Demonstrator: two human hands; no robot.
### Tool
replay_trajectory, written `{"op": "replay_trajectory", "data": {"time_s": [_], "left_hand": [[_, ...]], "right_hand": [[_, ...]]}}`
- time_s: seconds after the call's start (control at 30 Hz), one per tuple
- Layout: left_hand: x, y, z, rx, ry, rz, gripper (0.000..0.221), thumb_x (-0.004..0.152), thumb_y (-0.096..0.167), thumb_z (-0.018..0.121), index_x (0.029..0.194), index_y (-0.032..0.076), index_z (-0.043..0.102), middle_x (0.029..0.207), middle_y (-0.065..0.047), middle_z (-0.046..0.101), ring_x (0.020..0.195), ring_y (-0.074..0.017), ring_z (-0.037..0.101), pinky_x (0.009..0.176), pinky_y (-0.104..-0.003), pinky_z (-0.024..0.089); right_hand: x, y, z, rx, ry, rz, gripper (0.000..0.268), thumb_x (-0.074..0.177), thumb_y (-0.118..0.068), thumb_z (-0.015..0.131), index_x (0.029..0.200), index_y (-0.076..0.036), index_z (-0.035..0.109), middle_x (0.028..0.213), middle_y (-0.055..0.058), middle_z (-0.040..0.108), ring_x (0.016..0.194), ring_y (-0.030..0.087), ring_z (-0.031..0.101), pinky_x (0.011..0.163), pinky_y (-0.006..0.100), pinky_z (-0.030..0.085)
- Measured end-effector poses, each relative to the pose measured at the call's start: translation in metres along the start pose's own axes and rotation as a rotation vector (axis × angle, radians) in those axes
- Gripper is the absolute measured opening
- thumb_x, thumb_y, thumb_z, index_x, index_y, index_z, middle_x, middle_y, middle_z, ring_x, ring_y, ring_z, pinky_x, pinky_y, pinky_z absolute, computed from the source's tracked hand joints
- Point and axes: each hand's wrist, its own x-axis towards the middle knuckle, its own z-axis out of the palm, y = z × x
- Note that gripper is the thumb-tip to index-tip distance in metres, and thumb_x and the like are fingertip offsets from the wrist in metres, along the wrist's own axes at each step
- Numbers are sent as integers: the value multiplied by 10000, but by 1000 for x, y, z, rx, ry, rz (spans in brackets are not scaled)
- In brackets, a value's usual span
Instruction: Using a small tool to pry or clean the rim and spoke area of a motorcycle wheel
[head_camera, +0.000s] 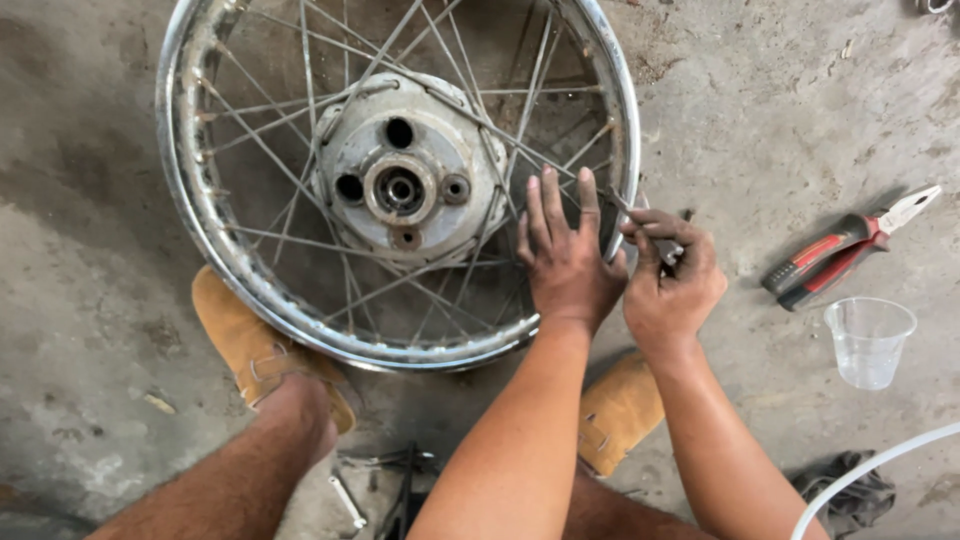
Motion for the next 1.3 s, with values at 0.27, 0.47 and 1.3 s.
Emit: {"op": "replay_trajectory", "data": {"time_s": [0.27,0.47,1.3], "left_hand": [[-4,-7,13,40,32,29,1141,663,287,827,1641,218,244,1712,-225,200,1605,-385,197,1200,-584,322],[-3,-8,17,85,35,38,1091,724,219,827,1642,228,236,1702,-221,230,1598,-372,221,1183,-564,344],[-3,-8,22,53,49,19,838,919,157,623,1648,248,219,1712,-211,236,1605,-370,231,1190,-567,337]], "right_hand": [[-23,6,8,-106,24,-143,214,972,-11,814,871,-44,628,950,125,788,782,320,773,727,365,597],[-29,19,4,-181,-33,-238,207,956,-42,832,844,-85,663,949,68,797,810,292,762,774,369,593],[-30,26,6,-132,-54,-372,157,972,57,764,882,-31,670,1000,145,795,830,331,759,736,412,609]]}}
